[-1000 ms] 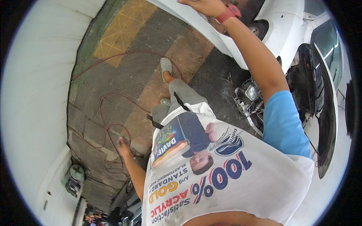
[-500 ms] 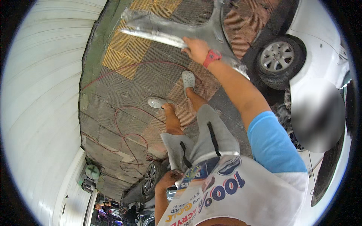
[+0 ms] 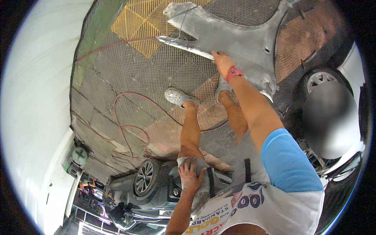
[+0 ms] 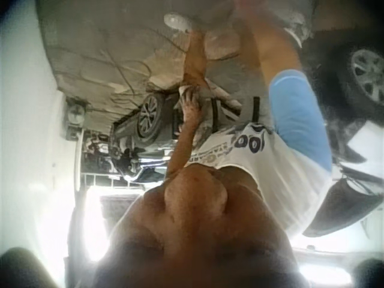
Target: The person removes a white car bumper from a vehicle, then sits on the floor and uses pliers to strip wires and manipulate the bumper's internal components.
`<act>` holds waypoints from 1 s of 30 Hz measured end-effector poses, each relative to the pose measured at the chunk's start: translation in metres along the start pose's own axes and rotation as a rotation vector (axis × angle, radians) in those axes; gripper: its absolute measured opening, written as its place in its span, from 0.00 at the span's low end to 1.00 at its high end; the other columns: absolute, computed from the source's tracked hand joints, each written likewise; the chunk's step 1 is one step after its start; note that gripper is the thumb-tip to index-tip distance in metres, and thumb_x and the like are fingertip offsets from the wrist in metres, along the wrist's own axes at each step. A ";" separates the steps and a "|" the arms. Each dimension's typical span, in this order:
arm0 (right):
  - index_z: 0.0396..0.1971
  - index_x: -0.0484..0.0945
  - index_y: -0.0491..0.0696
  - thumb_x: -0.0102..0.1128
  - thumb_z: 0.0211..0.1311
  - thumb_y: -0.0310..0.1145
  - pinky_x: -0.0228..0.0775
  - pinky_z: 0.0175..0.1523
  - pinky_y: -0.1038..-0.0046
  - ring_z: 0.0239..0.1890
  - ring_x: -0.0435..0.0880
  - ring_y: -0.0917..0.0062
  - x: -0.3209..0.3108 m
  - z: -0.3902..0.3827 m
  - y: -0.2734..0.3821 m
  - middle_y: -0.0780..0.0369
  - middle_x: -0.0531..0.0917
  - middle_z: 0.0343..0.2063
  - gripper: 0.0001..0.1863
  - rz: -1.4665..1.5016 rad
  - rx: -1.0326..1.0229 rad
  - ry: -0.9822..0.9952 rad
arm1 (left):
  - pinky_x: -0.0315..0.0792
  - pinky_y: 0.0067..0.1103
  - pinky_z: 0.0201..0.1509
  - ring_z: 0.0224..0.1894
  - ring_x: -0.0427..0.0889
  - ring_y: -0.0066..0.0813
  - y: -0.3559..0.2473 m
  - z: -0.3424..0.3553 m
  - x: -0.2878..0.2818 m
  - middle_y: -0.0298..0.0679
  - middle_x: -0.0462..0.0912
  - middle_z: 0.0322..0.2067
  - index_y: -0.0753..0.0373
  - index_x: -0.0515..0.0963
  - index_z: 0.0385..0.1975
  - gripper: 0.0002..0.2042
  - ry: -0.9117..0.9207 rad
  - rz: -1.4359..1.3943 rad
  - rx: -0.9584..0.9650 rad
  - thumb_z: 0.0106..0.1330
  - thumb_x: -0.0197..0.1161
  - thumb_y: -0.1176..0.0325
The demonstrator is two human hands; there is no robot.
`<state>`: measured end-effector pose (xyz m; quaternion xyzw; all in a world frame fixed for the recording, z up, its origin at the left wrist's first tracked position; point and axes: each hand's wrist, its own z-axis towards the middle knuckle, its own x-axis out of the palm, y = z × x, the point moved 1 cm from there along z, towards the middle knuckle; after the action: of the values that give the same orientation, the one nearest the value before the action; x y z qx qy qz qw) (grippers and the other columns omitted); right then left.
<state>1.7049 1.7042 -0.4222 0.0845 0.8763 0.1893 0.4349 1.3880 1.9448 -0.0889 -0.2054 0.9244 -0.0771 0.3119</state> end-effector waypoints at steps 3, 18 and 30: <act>0.61 0.74 0.54 0.48 0.70 0.28 0.79 0.53 0.55 0.50 0.85 0.51 0.044 0.025 -0.001 0.49 0.84 0.46 0.20 -0.095 0.010 0.003 | 0.56 0.49 0.73 0.71 0.63 0.50 0.012 0.008 0.005 0.43 0.71 0.66 0.54 0.77 0.59 0.30 0.015 0.050 -0.033 0.61 0.70 0.44; 0.69 0.62 0.37 0.66 0.66 0.46 0.66 0.69 0.53 0.64 0.74 0.42 0.037 -0.023 0.041 0.37 0.74 0.61 0.40 -0.092 0.152 0.317 | 0.45 0.49 0.80 0.76 0.56 0.48 0.039 -0.009 -0.009 0.45 0.67 0.69 0.56 0.79 0.59 0.28 -0.067 -0.131 -0.169 0.65 0.66 0.45; 0.57 0.77 0.46 0.70 0.61 0.48 0.78 0.55 0.57 0.49 0.87 0.54 -0.228 -0.175 0.161 0.49 0.88 0.42 0.29 -0.547 -0.110 0.509 | 0.60 0.41 0.73 0.67 0.68 0.48 0.095 -0.167 -0.054 0.46 0.75 0.61 0.60 0.78 0.58 0.26 -0.690 -0.741 -0.718 0.68 0.63 0.48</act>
<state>1.7014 1.7352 -0.0943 -0.2257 0.9350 0.1278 0.2418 1.2937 2.0557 0.0472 -0.6177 0.6059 0.2063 0.4569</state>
